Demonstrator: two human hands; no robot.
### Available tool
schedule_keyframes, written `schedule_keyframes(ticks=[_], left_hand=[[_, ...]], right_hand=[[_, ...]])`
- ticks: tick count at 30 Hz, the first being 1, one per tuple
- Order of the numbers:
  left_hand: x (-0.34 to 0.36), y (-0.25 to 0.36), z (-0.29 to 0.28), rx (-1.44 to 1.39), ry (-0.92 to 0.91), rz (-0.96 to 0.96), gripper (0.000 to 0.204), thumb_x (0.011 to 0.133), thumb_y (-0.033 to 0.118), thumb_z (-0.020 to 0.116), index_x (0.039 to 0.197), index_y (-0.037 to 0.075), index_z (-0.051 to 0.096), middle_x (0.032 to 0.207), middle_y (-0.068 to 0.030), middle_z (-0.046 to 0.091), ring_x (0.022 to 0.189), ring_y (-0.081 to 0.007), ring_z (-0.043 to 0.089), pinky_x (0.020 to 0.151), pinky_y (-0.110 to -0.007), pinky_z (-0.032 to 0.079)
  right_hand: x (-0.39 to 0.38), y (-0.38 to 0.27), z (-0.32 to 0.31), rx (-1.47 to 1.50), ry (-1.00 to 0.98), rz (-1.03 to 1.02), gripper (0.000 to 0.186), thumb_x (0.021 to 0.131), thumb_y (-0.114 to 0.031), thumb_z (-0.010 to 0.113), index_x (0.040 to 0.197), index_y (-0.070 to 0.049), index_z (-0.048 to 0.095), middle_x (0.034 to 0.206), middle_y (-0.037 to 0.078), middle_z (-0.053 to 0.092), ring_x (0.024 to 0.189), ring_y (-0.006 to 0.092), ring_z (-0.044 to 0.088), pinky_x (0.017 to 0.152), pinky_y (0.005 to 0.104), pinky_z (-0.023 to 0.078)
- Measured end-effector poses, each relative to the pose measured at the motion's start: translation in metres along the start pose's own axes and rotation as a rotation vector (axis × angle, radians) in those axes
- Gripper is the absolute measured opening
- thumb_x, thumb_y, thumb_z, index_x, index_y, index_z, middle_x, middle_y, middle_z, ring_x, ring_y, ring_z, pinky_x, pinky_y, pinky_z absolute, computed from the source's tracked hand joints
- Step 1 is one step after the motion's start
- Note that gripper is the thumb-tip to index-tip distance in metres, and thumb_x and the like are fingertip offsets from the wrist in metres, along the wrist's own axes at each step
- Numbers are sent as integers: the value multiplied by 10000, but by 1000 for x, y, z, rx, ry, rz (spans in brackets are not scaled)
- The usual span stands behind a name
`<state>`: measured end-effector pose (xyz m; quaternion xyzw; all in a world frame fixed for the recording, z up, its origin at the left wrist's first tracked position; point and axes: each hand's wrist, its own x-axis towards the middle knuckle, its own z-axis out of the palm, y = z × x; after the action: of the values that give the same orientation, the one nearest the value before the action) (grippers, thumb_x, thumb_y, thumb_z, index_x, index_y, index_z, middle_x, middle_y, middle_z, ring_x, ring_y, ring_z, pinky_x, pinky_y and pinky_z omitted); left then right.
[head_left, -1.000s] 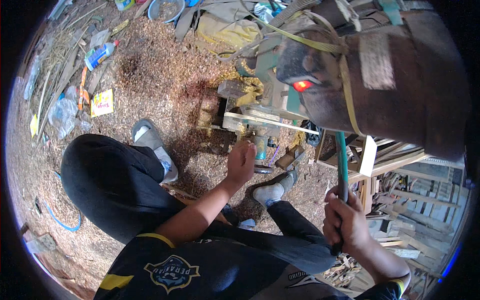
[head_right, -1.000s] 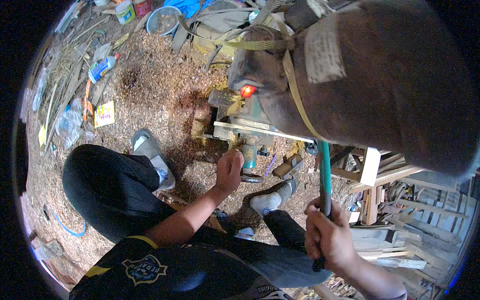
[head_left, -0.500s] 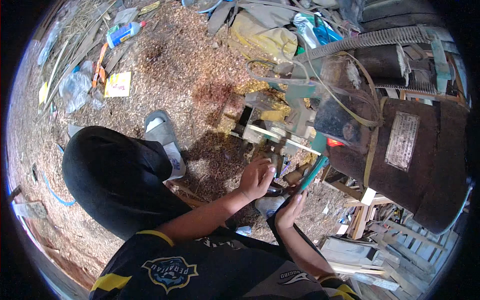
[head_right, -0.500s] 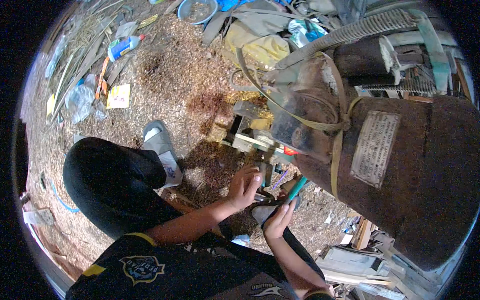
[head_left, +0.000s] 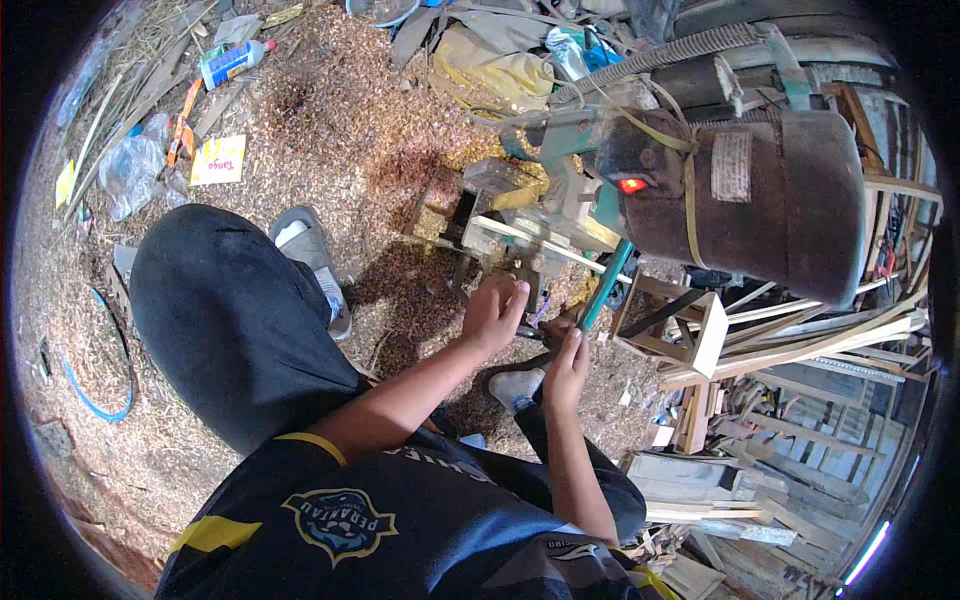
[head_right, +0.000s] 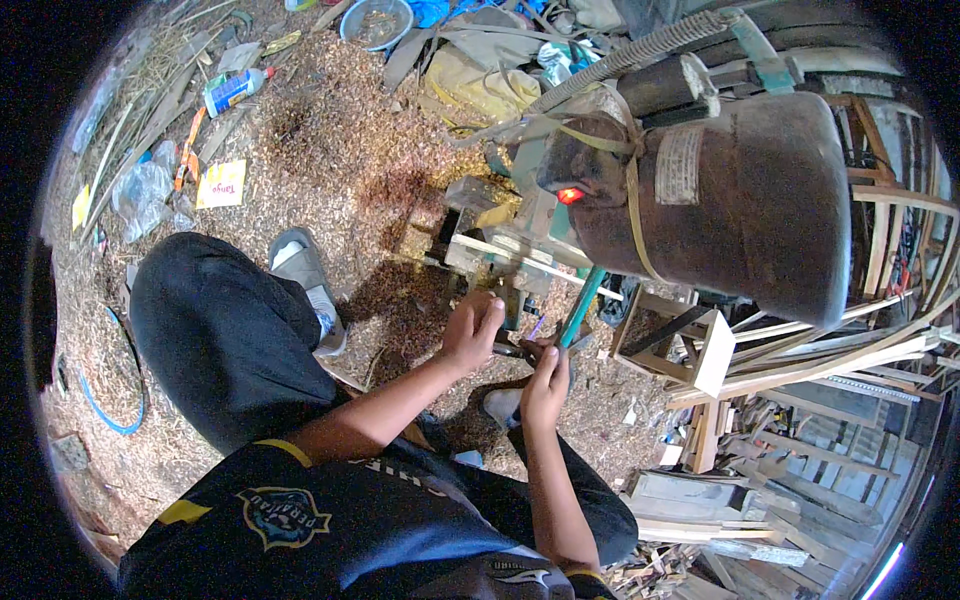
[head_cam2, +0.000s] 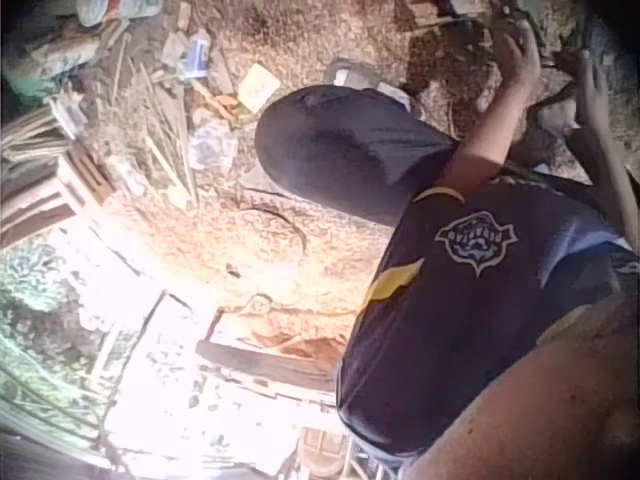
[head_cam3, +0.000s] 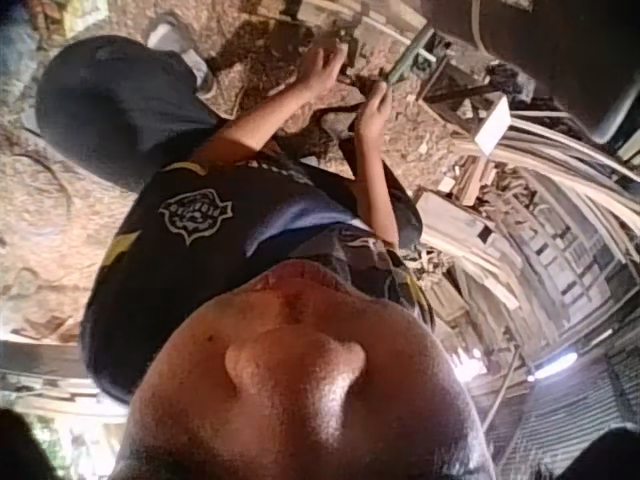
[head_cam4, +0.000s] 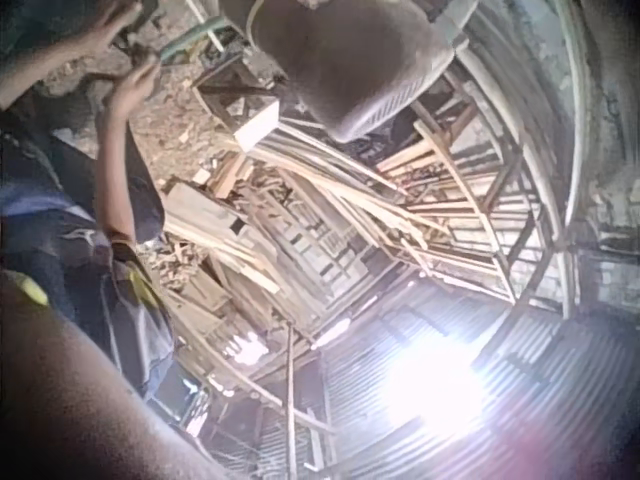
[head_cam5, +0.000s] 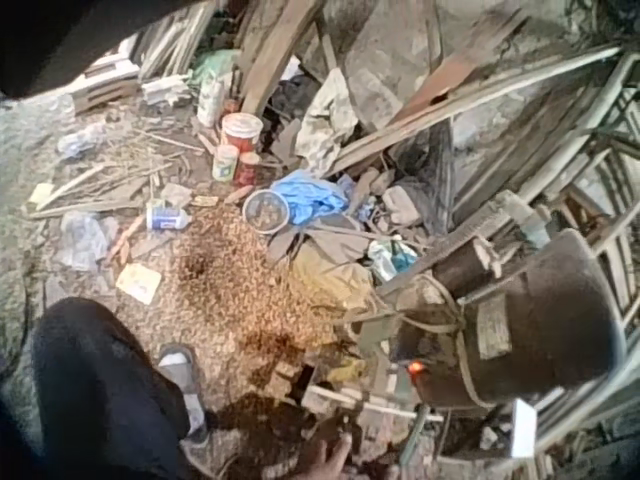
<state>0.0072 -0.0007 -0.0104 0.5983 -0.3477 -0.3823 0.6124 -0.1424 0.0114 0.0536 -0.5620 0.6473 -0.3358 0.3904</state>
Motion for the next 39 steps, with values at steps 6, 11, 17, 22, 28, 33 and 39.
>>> schedule_keyframes(ticks=[6,11,17,22,28,33,39], left_hand=[[1,4,-11,-30,-53,-27,443,1054,292,521,718,10,587,711,-164,586,693,-342,586,668,-460,444],[2,-1,1,-111,-4,107,403,1050,231,516,719,2,540,680,-164,501,665,-349,543,652,-447,420],[0,-9,4,-153,-60,65,422,1065,243,478,706,23,479,668,-101,456,650,-264,474,637,-409,381],[1,-15,2,-53,2,94,439,1062,258,467,722,-14,518,715,-205,540,695,-394,534,674,-476,403],[-2,-5,5,14,8,65,470,1056,293,438,717,-14,541,696,-225,532,696,-414,542,669,-502,394],[-2,-3,5,-55,54,20,450,1054,273,478,702,-1,535,668,-152,536,663,-318,548,658,-452,413],[-1,-3,8,-135,-26,21,457,1071,282,468,686,36,477,646,-61,467,632,-203,469,631,-390,383]], right_hand=[[-41,-171,-78,251,-264,36,657,988,-18,563,1609,-52,350,1571,207,454,1504,290,389,1208,426,348],[-13,-219,-148,793,-363,-627,801,952,-576,545,1527,-21,484,1677,248,256,1563,458,198,1250,687,66],[50,-296,-110,833,-10,-987,1064,941,-811,389,1665,-74,135,1670,207,297,1540,457,260,1247,686,87],[128,-350,-112,466,20,-772,939,1010,-772,68,1656,-116,248,1711,173,238,1538,296,308,1139,312,374],[152,-347,-101,489,45,-606,847,1069,-691,167,1552,-56,452,1588,135,468,1433,313,447,1225,450,263],[162,-172,-74,620,137,-674,755,1093,-624,270,1454,2,488,1485,238,523,1388,339,497,1204,496,331],[61,150,27,-67,373,-28,217,1043,-188,560,938,-18,643,770,80,608,723,184,560,668,372,472]])
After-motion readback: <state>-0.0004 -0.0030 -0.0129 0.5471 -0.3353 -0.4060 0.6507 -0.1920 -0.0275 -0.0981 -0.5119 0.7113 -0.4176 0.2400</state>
